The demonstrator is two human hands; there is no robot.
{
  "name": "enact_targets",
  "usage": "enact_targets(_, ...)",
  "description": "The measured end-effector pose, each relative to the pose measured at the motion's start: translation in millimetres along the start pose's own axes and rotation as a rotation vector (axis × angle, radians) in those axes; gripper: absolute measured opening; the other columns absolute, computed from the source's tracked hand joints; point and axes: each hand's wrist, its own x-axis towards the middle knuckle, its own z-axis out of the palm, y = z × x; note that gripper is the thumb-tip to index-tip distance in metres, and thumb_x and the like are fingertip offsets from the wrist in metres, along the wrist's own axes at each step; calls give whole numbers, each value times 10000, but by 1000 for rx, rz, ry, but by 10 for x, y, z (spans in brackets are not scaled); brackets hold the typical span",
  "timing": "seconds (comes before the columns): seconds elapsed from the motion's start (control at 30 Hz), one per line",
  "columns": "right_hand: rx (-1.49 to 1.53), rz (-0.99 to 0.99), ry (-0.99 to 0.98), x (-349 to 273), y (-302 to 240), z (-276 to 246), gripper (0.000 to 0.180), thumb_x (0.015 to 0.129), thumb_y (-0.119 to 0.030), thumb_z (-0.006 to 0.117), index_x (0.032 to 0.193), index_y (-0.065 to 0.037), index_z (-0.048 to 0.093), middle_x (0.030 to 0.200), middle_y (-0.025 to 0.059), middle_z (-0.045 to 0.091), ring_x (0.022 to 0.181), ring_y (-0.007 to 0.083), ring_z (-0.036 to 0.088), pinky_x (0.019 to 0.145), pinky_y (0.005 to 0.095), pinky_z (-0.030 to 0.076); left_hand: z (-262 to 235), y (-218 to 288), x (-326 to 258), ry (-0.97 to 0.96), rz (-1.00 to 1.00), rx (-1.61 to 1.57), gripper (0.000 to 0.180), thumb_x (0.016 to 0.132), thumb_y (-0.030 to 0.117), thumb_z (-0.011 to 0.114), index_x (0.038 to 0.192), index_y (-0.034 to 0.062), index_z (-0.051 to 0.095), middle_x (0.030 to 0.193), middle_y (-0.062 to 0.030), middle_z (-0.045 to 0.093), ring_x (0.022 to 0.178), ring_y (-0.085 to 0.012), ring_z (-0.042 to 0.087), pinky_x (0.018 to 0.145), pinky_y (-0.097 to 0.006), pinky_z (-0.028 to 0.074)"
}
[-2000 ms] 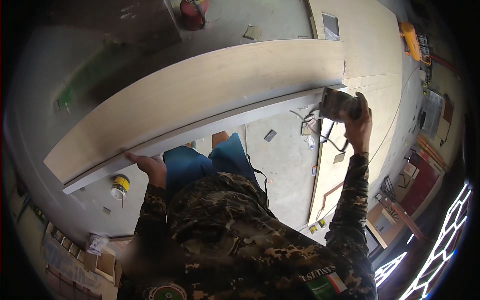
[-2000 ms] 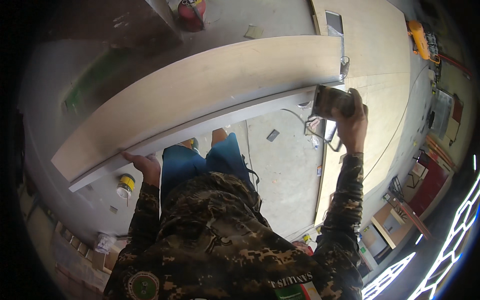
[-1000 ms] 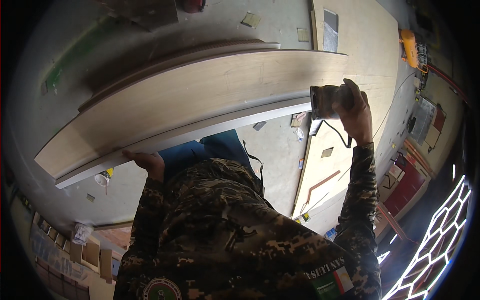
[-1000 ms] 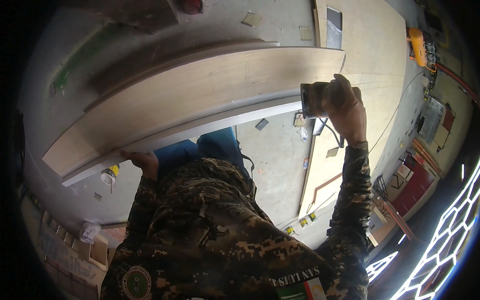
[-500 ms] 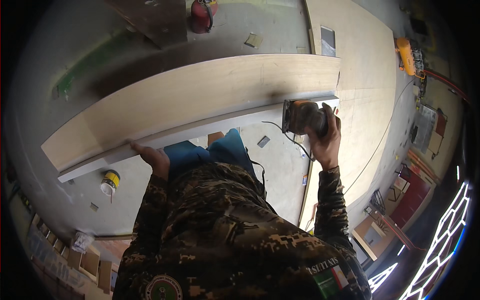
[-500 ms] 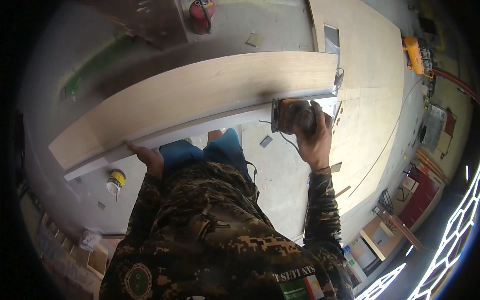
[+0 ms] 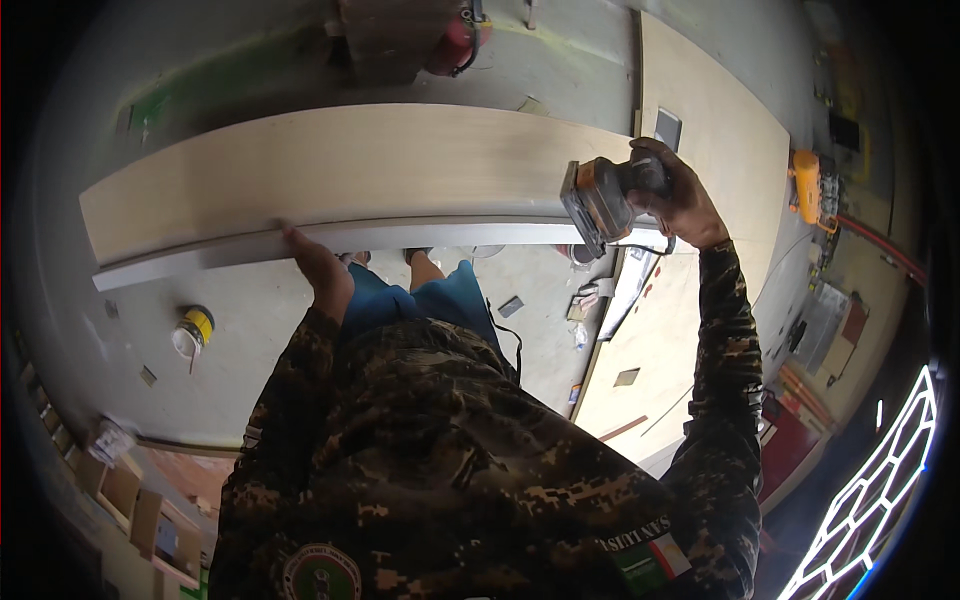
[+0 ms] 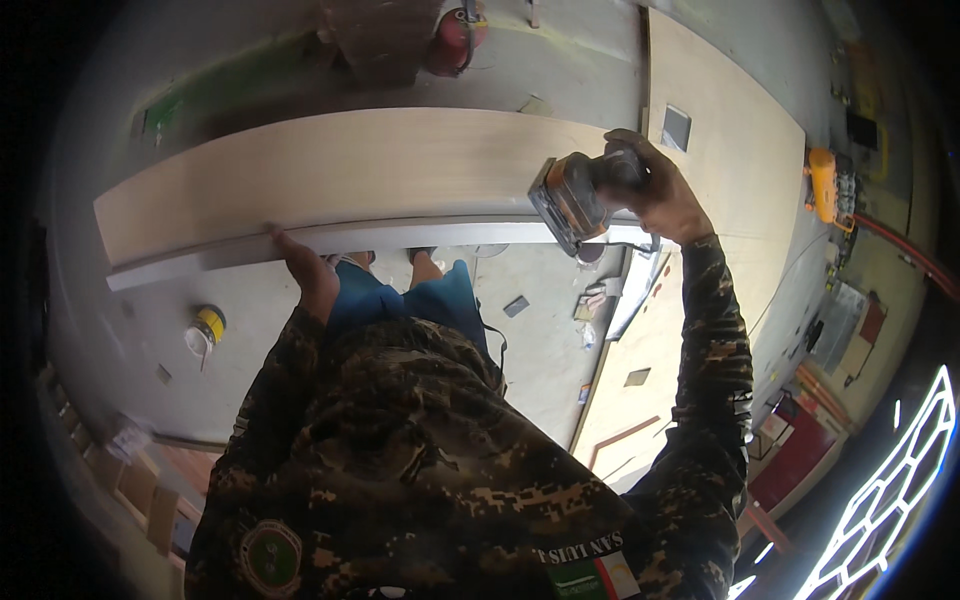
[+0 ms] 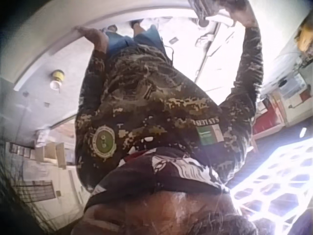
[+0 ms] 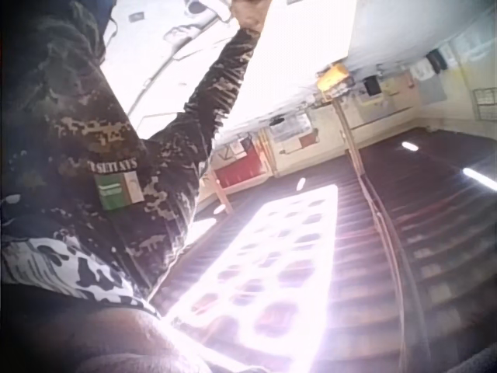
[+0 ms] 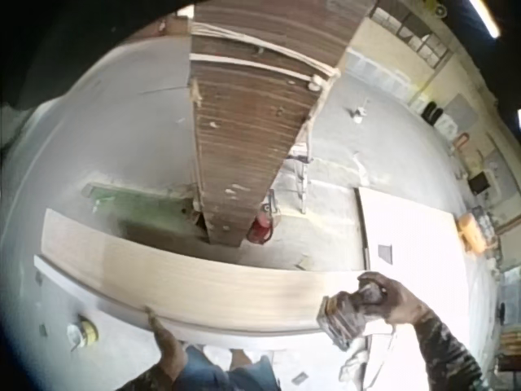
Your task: The person sands the surface and edges of a wooden board using a power sander.
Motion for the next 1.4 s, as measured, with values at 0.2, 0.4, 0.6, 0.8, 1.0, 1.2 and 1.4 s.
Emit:
enact_targets(0.2,0,-126,-64,353,139,196,547,796,-76,778,1303,-44,576,1039,55,667,950,144,625,877,291,523,64,28,-29,43,-92,45,672,1028,664,303,1384,101,393,1048,-109,570,722,-210,599,440,-295,395)
enact_targets(0.4,-5,-59,-183,670,39,323,440,819,-235,834,1154,-16,652,913,32,667,825,114,586,762,279,500,-94,-105,212,-168,-24,26,711,1014,697,272,1306,70,436,927,-131,566,645,-245,557,542,-388,446)
enact_targets(0.6,40,-84,-455,1047,-47,438,448,788,-209,842,1139,-10,647,1029,31,647,945,131,580,862,292,484,124,-70,138,-83,-9,-69,664,1012,694,292,1230,91,465,814,-92,528,534,-210,451,472,-330,340)
enact_targets(0.8,83,-98,-480,1182,-1,667,409,789,-184,843,1121,-41,652,980,34,661,930,151,603,870,302,495,180,-131,71,30,14,-87,701,990,712,368,1414,155,385,1110,-92,544,822,-218,565,576,-361,425)
enact_targets(1.0,-21,-113,-575,1342,-229,842,383,805,-98,779,1144,-14,621,999,16,627,946,124,584,861,296,506,-13,-205,143,-164,-31,-104,649,1025,565,461,1489,144,294,1317,-121,489,1146,-267,562,872,-470,524)
enact_targets(1.2,45,-90,-616,1527,-428,1096,452,793,-185,839,1165,-17,647,1024,50,679,965,162,625,884,312,510,-175,-332,114,-437,77,-329,619,995,319,630,1454,71,297,1266,-120,533,1145,-227,586,958,-418,514)
enact_targets(1.4,43,-65,-677,1786,-807,1442,495,797,-192,830,1222,-21,641,1051,54,687,994,164,634,917,312,510,-257,-400,240,-616,136,-13,613,924,26,689,1392,26,294,1323,-147,516,1269,-259,549,1059,-400,480)
